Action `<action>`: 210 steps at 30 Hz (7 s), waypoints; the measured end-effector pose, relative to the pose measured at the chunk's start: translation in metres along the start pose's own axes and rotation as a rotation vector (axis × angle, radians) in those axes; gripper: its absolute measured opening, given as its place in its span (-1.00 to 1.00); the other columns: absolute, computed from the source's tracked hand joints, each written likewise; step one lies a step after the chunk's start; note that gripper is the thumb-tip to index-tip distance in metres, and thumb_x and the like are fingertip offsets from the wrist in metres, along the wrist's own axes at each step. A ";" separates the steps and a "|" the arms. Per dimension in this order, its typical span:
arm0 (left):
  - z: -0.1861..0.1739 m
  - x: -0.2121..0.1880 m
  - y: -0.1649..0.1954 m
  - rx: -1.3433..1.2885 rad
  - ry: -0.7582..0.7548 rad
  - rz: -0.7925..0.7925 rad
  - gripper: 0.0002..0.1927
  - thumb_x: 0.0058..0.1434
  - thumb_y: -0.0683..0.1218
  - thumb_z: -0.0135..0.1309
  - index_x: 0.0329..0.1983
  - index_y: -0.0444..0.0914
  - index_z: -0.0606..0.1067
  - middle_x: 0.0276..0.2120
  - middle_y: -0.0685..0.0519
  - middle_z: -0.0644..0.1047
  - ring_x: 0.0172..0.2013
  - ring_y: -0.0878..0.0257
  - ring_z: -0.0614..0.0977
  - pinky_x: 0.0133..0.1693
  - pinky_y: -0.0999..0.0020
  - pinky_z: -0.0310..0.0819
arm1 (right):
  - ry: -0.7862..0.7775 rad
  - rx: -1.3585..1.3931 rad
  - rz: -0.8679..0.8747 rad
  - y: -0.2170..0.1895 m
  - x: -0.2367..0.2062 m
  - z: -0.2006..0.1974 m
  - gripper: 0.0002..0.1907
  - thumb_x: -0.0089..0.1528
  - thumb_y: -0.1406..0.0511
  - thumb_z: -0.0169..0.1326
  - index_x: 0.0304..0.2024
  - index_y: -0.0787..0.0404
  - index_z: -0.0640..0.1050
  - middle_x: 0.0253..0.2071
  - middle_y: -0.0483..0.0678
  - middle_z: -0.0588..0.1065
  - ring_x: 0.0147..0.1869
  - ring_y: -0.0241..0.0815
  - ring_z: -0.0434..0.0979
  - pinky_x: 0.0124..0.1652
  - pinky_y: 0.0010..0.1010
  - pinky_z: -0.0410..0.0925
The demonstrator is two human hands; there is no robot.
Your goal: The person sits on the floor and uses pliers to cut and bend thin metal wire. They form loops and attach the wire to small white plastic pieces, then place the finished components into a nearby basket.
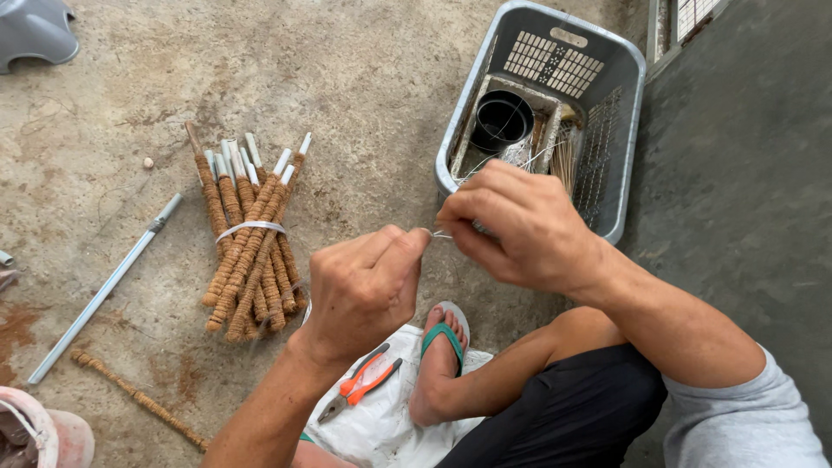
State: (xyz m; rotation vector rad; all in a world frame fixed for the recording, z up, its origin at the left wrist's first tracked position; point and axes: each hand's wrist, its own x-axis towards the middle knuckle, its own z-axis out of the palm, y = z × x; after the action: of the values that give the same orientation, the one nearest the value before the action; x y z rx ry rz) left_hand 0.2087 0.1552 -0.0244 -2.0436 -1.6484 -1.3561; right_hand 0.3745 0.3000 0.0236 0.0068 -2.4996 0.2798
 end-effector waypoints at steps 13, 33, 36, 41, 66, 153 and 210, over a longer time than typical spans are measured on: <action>0.005 -0.002 0.001 -0.226 -0.044 -0.002 -0.75 0.17 -0.32 0.17 -0.10 -0.25 0.50 -0.38 0.07 0.54 -0.42 0.15 0.63 -0.40 0.24 0.44 | -0.215 0.541 0.319 0.035 -0.012 0.009 -0.87 0.26 0.29 0.27 -0.25 0.23 0.63 -0.38 -0.15 0.54 -0.36 -0.36 0.46 -0.39 -0.47 0.31; 0.014 -0.006 -0.006 -0.079 0.146 -0.221 -0.86 0.33 -0.29 0.14 -0.09 -0.30 0.46 -0.32 -0.03 0.57 -0.40 0.10 0.66 -0.41 0.23 0.48 | -0.068 0.342 0.266 0.007 -0.014 0.037 -0.90 0.25 0.37 0.26 -0.23 0.23 0.59 -0.38 -0.10 0.53 -0.44 -0.32 0.52 -0.47 -0.49 0.35; 0.011 -0.006 -0.010 0.025 0.117 -0.153 -0.85 0.31 -0.28 0.15 -0.09 -0.30 0.48 -0.32 -0.01 0.55 -0.39 0.10 0.66 -0.39 0.23 0.48 | -0.062 0.168 0.106 0.002 -0.008 0.033 -0.84 0.18 0.40 0.27 -0.20 0.23 0.59 -0.34 -0.08 0.54 -0.44 -0.21 0.56 -0.48 -0.43 0.39; 0.008 -0.006 -0.012 0.164 0.024 -0.042 -0.83 0.28 -0.27 0.14 -0.07 -0.33 0.51 -0.37 0.01 0.51 -0.40 0.16 0.62 -0.39 0.25 0.47 | -0.018 -0.070 -0.077 -0.001 -0.004 0.021 -0.80 0.18 0.41 0.31 -0.17 0.25 0.57 -0.32 -0.09 0.51 -0.43 -0.18 0.54 -0.46 -0.37 0.38; 0.011 -0.007 0.000 -0.331 0.021 -0.210 -0.87 0.31 -0.31 0.13 -0.12 -0.28 0.47 -0.38 -0.01 0.54 -0.49 0.19 0.62 -0.45 0.28 0.44 | -0.284 0.846 0.557 0.041 -0.024 0.027 -0.86 0.29 0.32 0.25 -0.26 0.31 0.65 -0.41 -0.13 0.53 -0.34 -0.42 0.41 -0.36 -0.52 0.29; 0.014 -0.027 -0.038 -0.720 -0.062 -0.560 -0.96 0.39 -0.22 0.12 -0.20 -0.27 0.49 -0.53 0.19 0.44 -0.50 0.51 0.38 -0.50 0.50 0.26 | -0.199 0.938 0.598 0.033 -0.021 0.063 -0.84 0.36 0.30 0.18 -0.21 0.32 0.60 -0.31 -0.20 0.44 -0.27 -0.48 0.32 -0.31 -0.57 0.24; 0.000 -0.016 -0.013 -0.104 -0.011 -0.155 -0.90 0.27 -0.29 0.11 -0.21 -0.33 0.43 -0.41 -0.06 0.48 -0.43 0.01 0.61 -0.42 0.16 0.47 | -0.022 -0.178 -0.220 0.001 0.008 0.028 -0.76 0.12 0.36 0.37 -0.17 0.14 0.64 -0.09 -0.16 0.58 -0.06 -0.14 0.54 -0.15 -0.32 0.42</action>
State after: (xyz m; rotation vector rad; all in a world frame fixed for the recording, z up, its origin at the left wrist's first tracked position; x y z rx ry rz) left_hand 0.1982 0.1489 -0.0410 -2.0187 -1.8103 -1.5125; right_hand 0.3519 0.2961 0.0062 0.2119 -2.5092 -0.0336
